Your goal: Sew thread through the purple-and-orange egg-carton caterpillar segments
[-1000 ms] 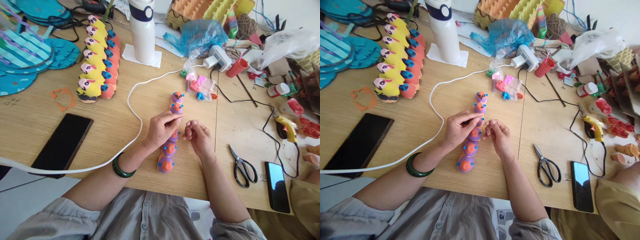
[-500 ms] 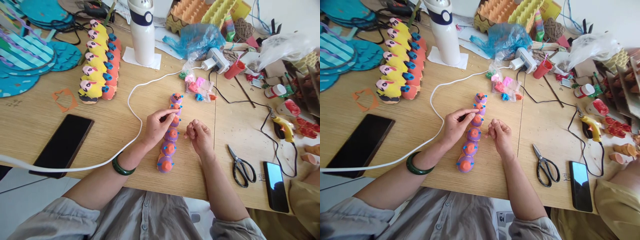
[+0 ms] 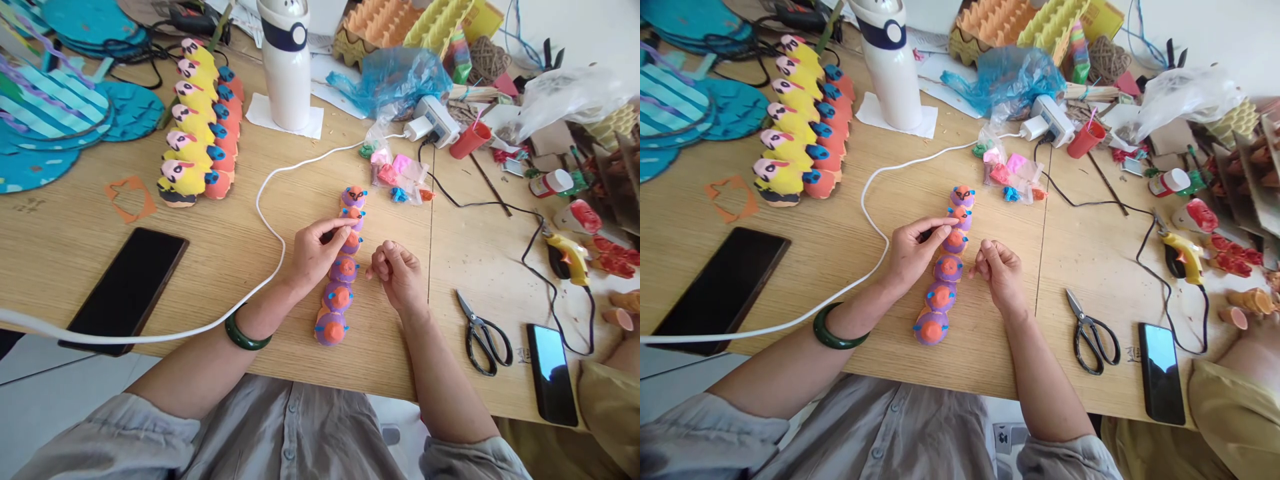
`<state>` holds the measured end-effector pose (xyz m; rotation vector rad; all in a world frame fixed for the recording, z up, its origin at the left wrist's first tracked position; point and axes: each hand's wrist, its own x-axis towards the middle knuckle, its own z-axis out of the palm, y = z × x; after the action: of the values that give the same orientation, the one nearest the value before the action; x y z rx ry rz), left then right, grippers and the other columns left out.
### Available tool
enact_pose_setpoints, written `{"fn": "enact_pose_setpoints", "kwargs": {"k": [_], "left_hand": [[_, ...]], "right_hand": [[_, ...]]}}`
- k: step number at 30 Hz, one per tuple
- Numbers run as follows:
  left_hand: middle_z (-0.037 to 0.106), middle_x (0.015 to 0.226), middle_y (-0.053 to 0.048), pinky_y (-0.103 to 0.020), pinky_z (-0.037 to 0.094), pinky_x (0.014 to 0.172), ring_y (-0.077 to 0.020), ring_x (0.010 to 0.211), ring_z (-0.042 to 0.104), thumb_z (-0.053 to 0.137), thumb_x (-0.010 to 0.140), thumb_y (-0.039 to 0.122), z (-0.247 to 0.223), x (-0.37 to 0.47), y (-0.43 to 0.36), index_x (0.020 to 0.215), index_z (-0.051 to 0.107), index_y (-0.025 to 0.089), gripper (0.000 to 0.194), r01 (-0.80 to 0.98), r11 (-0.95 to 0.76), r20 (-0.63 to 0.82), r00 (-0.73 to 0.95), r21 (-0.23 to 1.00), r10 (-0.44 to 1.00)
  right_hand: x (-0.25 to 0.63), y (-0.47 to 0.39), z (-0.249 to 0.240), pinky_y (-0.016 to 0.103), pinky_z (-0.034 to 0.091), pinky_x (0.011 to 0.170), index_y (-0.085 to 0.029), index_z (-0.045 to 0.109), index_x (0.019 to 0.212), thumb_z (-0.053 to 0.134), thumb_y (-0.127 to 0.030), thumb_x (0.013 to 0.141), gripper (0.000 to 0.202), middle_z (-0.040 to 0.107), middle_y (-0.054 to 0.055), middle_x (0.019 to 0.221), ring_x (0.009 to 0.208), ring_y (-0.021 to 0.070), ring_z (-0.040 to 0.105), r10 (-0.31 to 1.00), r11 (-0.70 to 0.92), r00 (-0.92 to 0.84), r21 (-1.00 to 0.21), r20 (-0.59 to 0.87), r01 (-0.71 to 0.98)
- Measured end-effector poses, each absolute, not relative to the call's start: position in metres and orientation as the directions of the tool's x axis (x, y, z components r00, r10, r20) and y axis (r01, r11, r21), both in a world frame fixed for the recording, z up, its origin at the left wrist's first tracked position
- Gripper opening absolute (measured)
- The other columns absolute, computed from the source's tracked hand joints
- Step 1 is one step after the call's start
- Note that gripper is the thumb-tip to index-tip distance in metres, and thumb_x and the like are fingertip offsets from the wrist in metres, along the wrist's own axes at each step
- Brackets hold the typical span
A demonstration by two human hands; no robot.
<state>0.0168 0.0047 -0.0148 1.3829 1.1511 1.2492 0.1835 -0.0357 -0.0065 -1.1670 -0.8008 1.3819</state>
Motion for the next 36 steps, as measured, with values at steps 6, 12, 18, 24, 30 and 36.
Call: {"fn": "enact_pose_setpoints", "kwargs": {"k": [6, 12, 18, 24, 30, 36], "left_hand": [[0.082, 0.109, -0.004, -0.027, 0.058, 0.089, -0.0184, 0.103, 0.077, 0.067, 0.094, 0.025, -0.015, 0.016, 0.005, 0.105, 0.082, 0.020, 0.020, 0.053, -0.167, 0.164, 0.062, 0.985, 0.985], [0.082, 0.110, -0.004, -0.027, 0.058, 0.090, -0.0182, 0.104, 0.076, 0.067, 0.094, 0.025, -0.015, 0.017, 0.006, 0.106, 0.082, 0.019, 0.020, 0.042, -0.164, 0.161, 0.065, 0.986, 0.985], [0.082, 0.111, -0.006, -0.027, 0.057, 0.086, -0.0181, 0.099, 0.076, 0.071, 0.091, 0.025, -0.017, 0.016, 0.008, 0.109, 0.081, 0.018, 0.021, 0.044, -0.110, 0.106, 0.078, 0.993, 0.991], [0.082, 0.109, -0.005, -0.027, 0.057, 0.088, -0.0177, 0.099, 0.075, 0.068, 0.094, 0.033, -0.019, 0.015, 0.008, 0.106, 0.081, 0.019, 0.022, 0.057, -0.073, 0.068, 0.096, 0.996, 0.993], [0.082, 0.105, -0.004, -0.029, 0.059, 0.086, -0.0189, 0.097, 0.075, 0.068, 0.093, 0.033, -0.013, 0.014, 0.004, 0.102, 0.081, 0.021, 0.020, 0.062, 0.039, -0.044, 0.082, 0.997, 0.996], [0.081, 0.100, -0.003, -0.030, 0.060, 0.086, -0.0184, 0.095, 0.074, 0.068, 0.093, 0.032, -0.009, 0.012, 0.004, 0.100, 0.081, 0.023, 0.018, 0.006, 0.161, -0.161, 0.070, 0.987, 0.985]], "right_hand": [[0.183, -0.035, -0.007, 0.025, 0.055, 0.051, -0.021, 0.063, 0.062, 0.082, -0.053, 0.079, 0.041, 0.043, -0.008, 0.051, 0.045, 0.0068, 0.032, 0.977, -0.167, 0.080, -0.940, -0.199, -0.299], [0.186, -0.034, -0.010, 0.024, 0.055, 0.049, -0.021, 0.063, 0.064, 0.081, -0.053, 0.080, 0.040, 0.040, -0.009, 0.049, 0.044, 0.0064, 0.032, 0.977, -0.158, 0.092, -0.942, -0.193, -0.297], [0.189, -0.030, -0.011, 0.027, 0.064, 0.061, -0.022, 0.070, 0.082, 0.090, -0.040, 0.070, 0.030, 0.062, -0.005, 0.071, 0.057, 0.0080, 0.053, 0.972, -0.164, 0.104, -0.925, -0.211, -0.343], [0.190, -0.029, -0.012, 0.025, 0.065, 0.064, -0.021, 0.076, 0.087, 0.093, -0.034, 0.068, 0.029, 0.071, -0.002, 0.077, 0.065, 0.0093, 0.064, 0.967, -0.183, 0.086, -0.885, -0.242, -0.429], [0.193, -0.032, -0.010, 0.022, 0.061, 0.051, -0.021, 0.078, 0.090, 0.089, -0.037, 0.074, 0.025, 0.071, -0.003, 0.068, 0.051, 0.0079, 0.061, 0.958, -0.232, 0.033, -0.838, -0.284, -0.493], [0.196, -0.035, -0.011, 0.022, 0.059, 0.047, -0.024, 0.078, 0.094, 0.084, -0.037, 0.081, 0.019, 0.067, -0.005, 0.059, 0.042, 0.0064, 0.053, 0.936, -0.289, 0.031, -0.817, -0.351, -0.499]]}}
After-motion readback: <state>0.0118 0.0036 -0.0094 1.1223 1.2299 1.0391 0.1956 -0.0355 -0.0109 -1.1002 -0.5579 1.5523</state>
